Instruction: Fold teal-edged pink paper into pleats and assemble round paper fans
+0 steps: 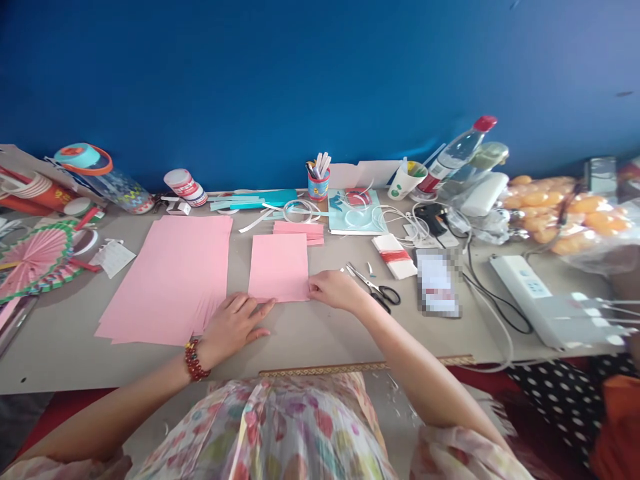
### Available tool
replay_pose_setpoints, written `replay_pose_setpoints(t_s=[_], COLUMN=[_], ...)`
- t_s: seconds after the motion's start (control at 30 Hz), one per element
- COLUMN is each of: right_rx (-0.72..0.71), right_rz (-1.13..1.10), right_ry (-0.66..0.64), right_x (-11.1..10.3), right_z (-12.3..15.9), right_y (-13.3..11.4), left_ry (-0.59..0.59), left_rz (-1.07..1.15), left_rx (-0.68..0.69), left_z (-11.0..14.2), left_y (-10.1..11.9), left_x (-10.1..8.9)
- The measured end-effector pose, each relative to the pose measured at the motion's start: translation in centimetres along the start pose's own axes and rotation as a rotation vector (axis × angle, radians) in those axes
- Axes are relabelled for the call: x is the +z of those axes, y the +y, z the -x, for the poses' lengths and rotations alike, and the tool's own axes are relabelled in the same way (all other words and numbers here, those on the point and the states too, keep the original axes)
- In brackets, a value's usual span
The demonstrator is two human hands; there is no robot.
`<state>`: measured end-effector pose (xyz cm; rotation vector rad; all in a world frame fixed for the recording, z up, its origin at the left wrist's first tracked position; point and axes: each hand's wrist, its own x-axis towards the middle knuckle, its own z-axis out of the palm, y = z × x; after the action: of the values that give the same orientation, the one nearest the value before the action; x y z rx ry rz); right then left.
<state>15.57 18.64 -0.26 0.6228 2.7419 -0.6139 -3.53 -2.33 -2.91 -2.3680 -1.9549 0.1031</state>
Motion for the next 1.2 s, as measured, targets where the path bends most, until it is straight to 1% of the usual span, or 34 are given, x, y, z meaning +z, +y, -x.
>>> replay_pose_setpoints(t_s=[0.1,0.17,0.23,0.3,0.33,0.4,0.5,0.57,0.63,0.73,0.9,1.0,1.1,1.2], right_rx=[0.019,0.007,-0.072,-0.174,-0.197,-0.177,-0.089,-0.052,-0.046,-0.059,-0.088,-0.089,-0.071,-0.055], right_rz=[0.009,0.029,0.044,0.071,0.094,0.131,0.119,0.105,0.104,0.129,0.188,0.237,0.274,0.292], right_ry=[0.041,0.106,0.174,0.224,0.249,0.308,0.375,0.421,0.458,0.476,0.451,0.453,0.466,0.489], right_x=[0.1,0.4,1.0,2.0,2.7,4.0,5.7,6.5,7.1,7.7,8.2,8.2,8.2,8.2], right_z=[0.3,0.7,1.2,1.7,1.9,2.4,3.0,3.4,3.9,4.5,5.1,5.4,5.5,5.4], right_y=[-0.1,-0.4,-1.1,-2.0,-2.6,-3.5,-4.4,-4.4,-3.9,-3.1,-2.3,-2.5,-2.9,-3.6], left_ry=[-0.004,-0.004,-0.007,-0.013,-0.016,-0.017,-0.005,0.005,0.013,0.018,0.011,0.012,0.039,0.068], left_rz=[0.001,0.006,0.012,0.016,0.018,0.026,0.042,0.05,0.06,0.081,0.102,0.102,0.115,0.129], left_rx=[-0.006,-0.009,-0.012,-0.01,-0.009,-0.009,-0.012,-0.011,-0.008,-0.01,-0.027,-0.032,-0.04,-0.084], left_z=[0.0,0.0,0.0,0.0,0.0,0.1,0.0,0.0,0.1,0.1,0.3,0.5,0.9,1.3], left_y=[0.0,0.0,0.0,0.0,0.0,-0.1,-0.2,-0.2,-0.2,-0.2,-0.4,-0.4,-0.4,-0.2], left_x=[-0.1,-0.1,-0.1,0.0,0.0,0.1,0.2,0.2,0.2,0.2,0.1,0.1,0.3,0.7])
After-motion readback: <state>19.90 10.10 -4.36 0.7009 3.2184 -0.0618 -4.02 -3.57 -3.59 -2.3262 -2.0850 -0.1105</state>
